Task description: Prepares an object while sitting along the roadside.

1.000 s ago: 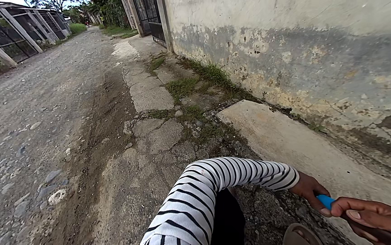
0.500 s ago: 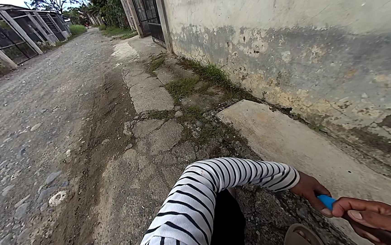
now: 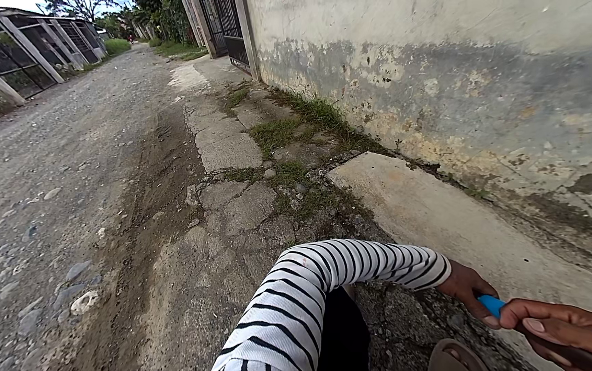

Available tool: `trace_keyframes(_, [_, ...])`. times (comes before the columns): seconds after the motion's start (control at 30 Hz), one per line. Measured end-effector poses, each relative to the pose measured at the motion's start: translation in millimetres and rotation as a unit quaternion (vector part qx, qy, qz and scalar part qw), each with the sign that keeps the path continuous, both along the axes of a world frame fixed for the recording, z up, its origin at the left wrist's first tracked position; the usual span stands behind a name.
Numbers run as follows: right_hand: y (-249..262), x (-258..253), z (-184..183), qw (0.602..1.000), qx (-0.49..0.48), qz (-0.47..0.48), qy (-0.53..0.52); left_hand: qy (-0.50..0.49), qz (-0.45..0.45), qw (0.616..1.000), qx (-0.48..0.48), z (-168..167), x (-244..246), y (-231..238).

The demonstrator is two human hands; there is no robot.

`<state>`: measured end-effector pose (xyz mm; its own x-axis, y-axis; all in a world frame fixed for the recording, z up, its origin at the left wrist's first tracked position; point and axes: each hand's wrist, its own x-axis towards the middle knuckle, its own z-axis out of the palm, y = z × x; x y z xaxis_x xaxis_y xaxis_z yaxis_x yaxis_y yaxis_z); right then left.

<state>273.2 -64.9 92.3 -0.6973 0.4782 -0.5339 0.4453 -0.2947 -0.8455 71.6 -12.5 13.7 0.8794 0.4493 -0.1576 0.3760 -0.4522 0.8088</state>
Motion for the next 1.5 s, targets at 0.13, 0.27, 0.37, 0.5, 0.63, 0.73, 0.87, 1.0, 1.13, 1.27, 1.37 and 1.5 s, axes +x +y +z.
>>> trace_keyframes(0.13, [9, 8, -16, 0.998, 0.036, 0.046, 0.003, 0.038, -0.015, 0.998, 0.04, 19, -14, -8])
trace_keyframes(0.27, [1, 4, 0, 0.997, 0.053, 0.038, -0.039, 0.072, -0.024, 0.997, -0.019, 33, -14, -7])
trace_keyframes(0.37, [0, 2, 3, 0.997, 0.054, 0.037, -0.045, 0.082, -0.046, 0.995, -0.02, 28, -11, 0])
trace_keyframes(0.5, [1, 3, 0, 0.998, 0.046, 0.036, -0.035, 0.079, -0.055, 0.994, -0.045, 22, -11, 4])
trace_keyframes(0.63, [1, 4, -1, 0.998, 0.035, 0.036, -0.03, 0.082, -0.058, 0.994, -0.054, 20, -9, 5])
trace_keyframes(0.73, [2, 4, -3, 0.999, 0.025, 0.03, -0.02, 0.091, -0.041, 0.991, -0.089, 22, -9, 3])
trace_keyframes(0.87, [1, 4, -3, 0.999, 0.02, 0.025, -0.014, 0.091, -0.043, 0.99, -0.098, 21, -9, 4])
trace_keyframes(1.0, [3, 5, -6, 0.999, 0.013, 0.03, -0.009, 0.099, -0.047, 0.99, -0.092, 22, -10, 5])
trace_keyframes(1.13, [3, 5, -6, 1.0, 0.009, 0.027, -0.01, 0.096, -0.049, 0.99, -0.091, 21, -9, 5])
trace_keyframes(1.27, [3, 5, -4, 0.999, 0.016, 0.029, -0.013, 0.087, -0.046, 0.99, -0.098, 20, -9, 5])
trace_keyframes(1.37, [3, 4, -4, 0.999, 0.015, 0.028, -0.014, 0.092, -0.047, 0.99, -0.095, 19, -9, 6])
trace_keyframes(1.5, [1, 3, -3, 0.999, 0.016, 0.026, -0.02, 0.094, -0.051, 0.99, -0.094, 18, -9, 6])
